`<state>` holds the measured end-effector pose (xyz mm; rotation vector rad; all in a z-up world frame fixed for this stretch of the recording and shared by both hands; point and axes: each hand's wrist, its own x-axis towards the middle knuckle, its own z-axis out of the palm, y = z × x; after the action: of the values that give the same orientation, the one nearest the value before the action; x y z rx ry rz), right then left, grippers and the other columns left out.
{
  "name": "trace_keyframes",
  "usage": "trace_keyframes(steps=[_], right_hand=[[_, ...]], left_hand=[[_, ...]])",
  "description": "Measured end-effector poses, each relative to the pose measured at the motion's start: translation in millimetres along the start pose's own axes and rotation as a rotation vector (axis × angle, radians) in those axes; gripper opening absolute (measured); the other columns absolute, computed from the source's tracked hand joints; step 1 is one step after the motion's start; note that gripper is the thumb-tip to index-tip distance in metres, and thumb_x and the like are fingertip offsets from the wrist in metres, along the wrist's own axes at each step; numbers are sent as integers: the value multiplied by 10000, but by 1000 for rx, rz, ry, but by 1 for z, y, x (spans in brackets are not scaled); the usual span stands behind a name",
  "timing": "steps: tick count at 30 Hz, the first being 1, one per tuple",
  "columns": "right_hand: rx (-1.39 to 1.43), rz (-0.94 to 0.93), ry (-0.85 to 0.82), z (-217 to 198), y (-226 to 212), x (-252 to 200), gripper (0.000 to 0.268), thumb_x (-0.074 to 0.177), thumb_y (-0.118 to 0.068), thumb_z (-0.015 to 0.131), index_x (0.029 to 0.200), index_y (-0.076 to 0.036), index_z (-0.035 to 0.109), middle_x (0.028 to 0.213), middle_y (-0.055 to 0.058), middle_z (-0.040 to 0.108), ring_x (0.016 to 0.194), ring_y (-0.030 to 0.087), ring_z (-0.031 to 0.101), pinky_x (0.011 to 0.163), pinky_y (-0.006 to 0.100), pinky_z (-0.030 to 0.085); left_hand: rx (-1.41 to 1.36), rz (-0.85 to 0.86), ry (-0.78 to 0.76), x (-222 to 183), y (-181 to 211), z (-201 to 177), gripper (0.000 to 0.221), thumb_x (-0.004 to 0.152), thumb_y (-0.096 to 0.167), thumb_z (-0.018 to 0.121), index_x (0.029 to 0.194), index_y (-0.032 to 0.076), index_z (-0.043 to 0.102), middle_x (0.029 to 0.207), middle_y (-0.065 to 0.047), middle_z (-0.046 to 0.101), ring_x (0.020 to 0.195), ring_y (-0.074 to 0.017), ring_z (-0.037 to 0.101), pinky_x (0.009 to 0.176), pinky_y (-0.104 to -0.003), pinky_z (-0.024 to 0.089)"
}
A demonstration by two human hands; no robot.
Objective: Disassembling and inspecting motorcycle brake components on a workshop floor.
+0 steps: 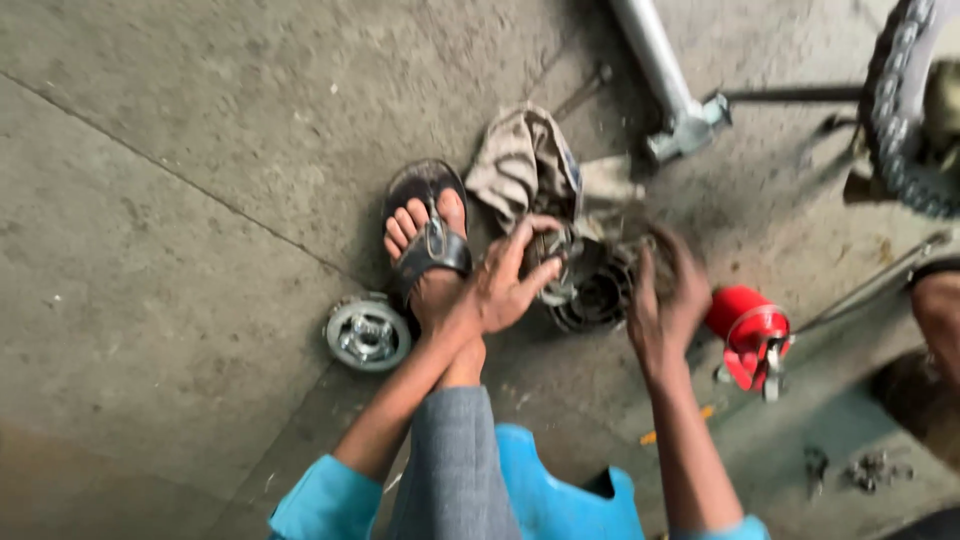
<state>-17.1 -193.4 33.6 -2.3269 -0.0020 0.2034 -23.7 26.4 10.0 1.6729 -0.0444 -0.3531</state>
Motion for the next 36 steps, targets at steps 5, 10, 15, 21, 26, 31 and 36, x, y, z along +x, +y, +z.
trace_keyframes(steps=[5,10,15,21,26,31,36], right_hand=[[-52,272,-34,13,37,-70,634,834,-168,826,1345,63,530,1245,232,648,1130,338,634,965,396,486],[541,714,89,28,36,-80,490,857,-82,770,1275,2,528,1148,97,671,998,202,658,816,330,549],[671,879,80,12,54,-94,373,938,-73,742,1274,40,623,966,108,692,675,160,606,553,300,507],[848,600,-131,-11,46,-50,510,924,-53,718,1403,30,567,1021,17,686,739,72,587,561,245,465],[596,459,-371,22,51,0,564,943,-72,693,1475,-12,518,956,41,685,746,99,586,669,264,498],[95,121,-81,11,-15,10,435,958,-100,718,1349,36,587,1205,111,703,987,151,663,838,290,542],[443,95,-257,-3,-50,-12,363,1038,-87,521,1371,51,559,1333,157,639,1219,194,604,1063,329,464]], left_hand=[[-366,-207,10,-15,-20,14,338,993,103,668,1288,28,521,1031,-83,667,901,-129,663,804,-297,555],[-889,-257,42,-21,-17,3,298,1059,173,576,1322,48,514,1054,-69,664,889,-131,645,829,-285,550],[-1347,-389,218,-24,-17,-6,412,1026,211,586,1404,53,540,1052,-116,664,865,-176,651,808,-312,533],[-1299,-78,211,-28,19,-29,481,1046,213,715,1423,-24,534,1077,-74,609,984,-170,603,906,-364,508],[-1174,-150,142,-28,29,-32,698,857,123,863,1451,48,504,1039,-24,540,981,-160,572,875,-353,493],[-986,-258,187,-34,22,-27,686,826,59,821,1442,27,521,1123,-40,575,1066,-162,551,956,-289,438],[-1228,-415,150,-31,24,-14,737,773,51,845,1446,14,547,1137,-74,593,1094,-194,569,907,-334,510]])
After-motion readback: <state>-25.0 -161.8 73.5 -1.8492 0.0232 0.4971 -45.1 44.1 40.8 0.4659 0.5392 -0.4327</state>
